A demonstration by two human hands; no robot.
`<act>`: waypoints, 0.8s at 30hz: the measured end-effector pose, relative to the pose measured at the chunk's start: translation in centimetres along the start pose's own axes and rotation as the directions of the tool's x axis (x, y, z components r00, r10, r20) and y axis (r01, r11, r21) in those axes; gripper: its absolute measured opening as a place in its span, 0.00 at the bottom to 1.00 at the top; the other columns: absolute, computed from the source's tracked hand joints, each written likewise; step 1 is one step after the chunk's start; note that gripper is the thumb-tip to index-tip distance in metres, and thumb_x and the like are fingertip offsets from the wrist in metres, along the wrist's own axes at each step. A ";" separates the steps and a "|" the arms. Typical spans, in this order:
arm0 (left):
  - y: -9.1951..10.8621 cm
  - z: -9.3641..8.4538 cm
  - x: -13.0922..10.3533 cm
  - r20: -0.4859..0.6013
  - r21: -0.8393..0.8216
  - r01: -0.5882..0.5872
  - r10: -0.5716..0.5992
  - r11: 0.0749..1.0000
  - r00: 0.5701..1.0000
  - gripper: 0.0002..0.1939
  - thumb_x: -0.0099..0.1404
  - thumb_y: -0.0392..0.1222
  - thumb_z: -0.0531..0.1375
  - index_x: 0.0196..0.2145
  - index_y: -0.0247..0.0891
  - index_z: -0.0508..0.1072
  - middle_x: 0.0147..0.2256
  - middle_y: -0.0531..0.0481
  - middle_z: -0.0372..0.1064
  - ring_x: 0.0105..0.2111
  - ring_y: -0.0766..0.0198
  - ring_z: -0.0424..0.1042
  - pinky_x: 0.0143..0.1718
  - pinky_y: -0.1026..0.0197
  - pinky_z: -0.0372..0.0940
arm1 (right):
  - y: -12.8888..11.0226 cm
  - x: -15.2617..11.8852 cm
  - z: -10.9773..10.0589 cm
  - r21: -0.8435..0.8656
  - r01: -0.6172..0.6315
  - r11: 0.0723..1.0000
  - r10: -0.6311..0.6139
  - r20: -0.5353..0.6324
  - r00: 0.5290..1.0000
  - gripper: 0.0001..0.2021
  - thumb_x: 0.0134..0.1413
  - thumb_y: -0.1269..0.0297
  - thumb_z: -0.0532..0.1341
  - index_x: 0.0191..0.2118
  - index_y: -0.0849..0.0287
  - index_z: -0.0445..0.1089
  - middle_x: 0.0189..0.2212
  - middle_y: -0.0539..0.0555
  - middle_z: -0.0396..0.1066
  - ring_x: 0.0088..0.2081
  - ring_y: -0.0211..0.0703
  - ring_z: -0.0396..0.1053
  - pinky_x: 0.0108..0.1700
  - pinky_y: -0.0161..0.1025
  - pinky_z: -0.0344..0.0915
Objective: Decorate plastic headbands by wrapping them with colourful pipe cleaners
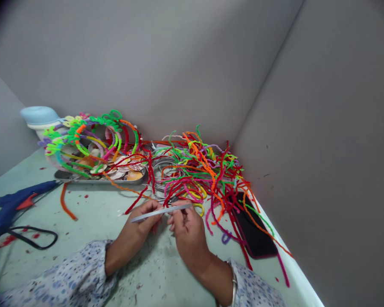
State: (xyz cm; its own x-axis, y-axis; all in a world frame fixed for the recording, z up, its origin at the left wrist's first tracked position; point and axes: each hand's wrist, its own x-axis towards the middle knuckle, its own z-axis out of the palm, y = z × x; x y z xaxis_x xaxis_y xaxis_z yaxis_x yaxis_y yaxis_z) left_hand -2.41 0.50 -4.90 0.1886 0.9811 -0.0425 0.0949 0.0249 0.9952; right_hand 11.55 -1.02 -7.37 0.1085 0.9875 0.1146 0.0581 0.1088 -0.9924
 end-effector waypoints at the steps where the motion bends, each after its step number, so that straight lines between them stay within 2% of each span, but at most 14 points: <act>1: -0.1 0.1 0.0 -0.014 0.002 -0.002 0.002 1.000 1.000 0.08 0.60 0.44 0.58 0.28 0.38 0.67 0.21 0.57 0.61 0.22 0.67 0.59 0.24 0.66 0.54 | 0.0 0.1 0.0 0.011 -0.023 1.000 0.023 -0.017 1.000 0.10 0.60 0.57 0.54 0.39 0.58 0.64 0.23 0.48 0.67 0.22 0.36 0.66 0.24 0.32 0.64; 5: -0.4 0.4 -0.1 -0.084 0.023 -0.077 0.079 0.997 0.993 0.10 0.57 0.39 0.60 0.37 0.39 0.66 0.30 0.54 0.65 0.30 0.65 0.64 0.31 0.65 0.59 | -0.4 0.4 0.0 0.000 -0.063 0.998 0.063 -0.069 0.996 0.10 0.59 0.57 0.56 0.39 0.58 0.64 0.21 0.47 0.67 0.21 0.36 0.65 0.23 0.31 0.63; 11: -0.5 0.2 -0.2 -0.075 0.089 -0.172 0.179 0.981 0.981 0.04 0.57 0.38 0.60 0.32 0.38 0.70 0.31 0.51 0.68 0.32 0.63 0.66 0.33 0.64 0.61 | -0.6 0.2 0.0 -0.007 -0.043 0.999 0.043 -0.059 0.997 0.11 0.59 0.56 0.55 0.39 0.58 0.63 0.20 0.46 0.66 0.19 0.35 0.64 0.22 0.31 0.63; 17: -0.2 0.2 -0.2 -0.083 0.205 -0.219 0.240 0.954 0.967 0.06 0.60 0.42 0.59 0.34 0.39 0.74 0.33 0.49 0.69 0.34 0.61 0.67 0.34 0.63 0.61 | -0.7 0.1 -0.1 -0.018 0.032 0.999 -0.033 -0.051 0.998 0.10 0.59 0.56 0.55 0.39 0.58 0.64 0.20 0.46 0.66 0.20 0.36 0.64 0.22 0.32 0.63; 24: 0.0 0.1 -0.3 -0.099 0.209 -0.245 0.269 0.947 0.958 0.04 0.61 0.38 0.59 0.34 0.39 0.74 0.34 0.50 0.69 0.35 0.62 0.69 0.36 0.63 0.62 | -0.6 -0.2 -0.2 -0.097 0.111 0.989 -0.118 -0.063 0.991 0.09 0.59 0.58 0.54 0.39 0.58 0.66 0.24 0.50 0.68 0.24 0.39 0.67 0.27 0.36 0.66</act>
State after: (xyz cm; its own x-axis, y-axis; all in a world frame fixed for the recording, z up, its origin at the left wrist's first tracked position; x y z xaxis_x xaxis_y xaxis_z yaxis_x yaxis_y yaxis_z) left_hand -2.34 0.17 -4.91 0.1096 0.9656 0.2360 0.2483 -0.2565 0.9341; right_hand 11.71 -1.32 -6.79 0.1632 0.9587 0.2331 0.1663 0.2062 -0.9643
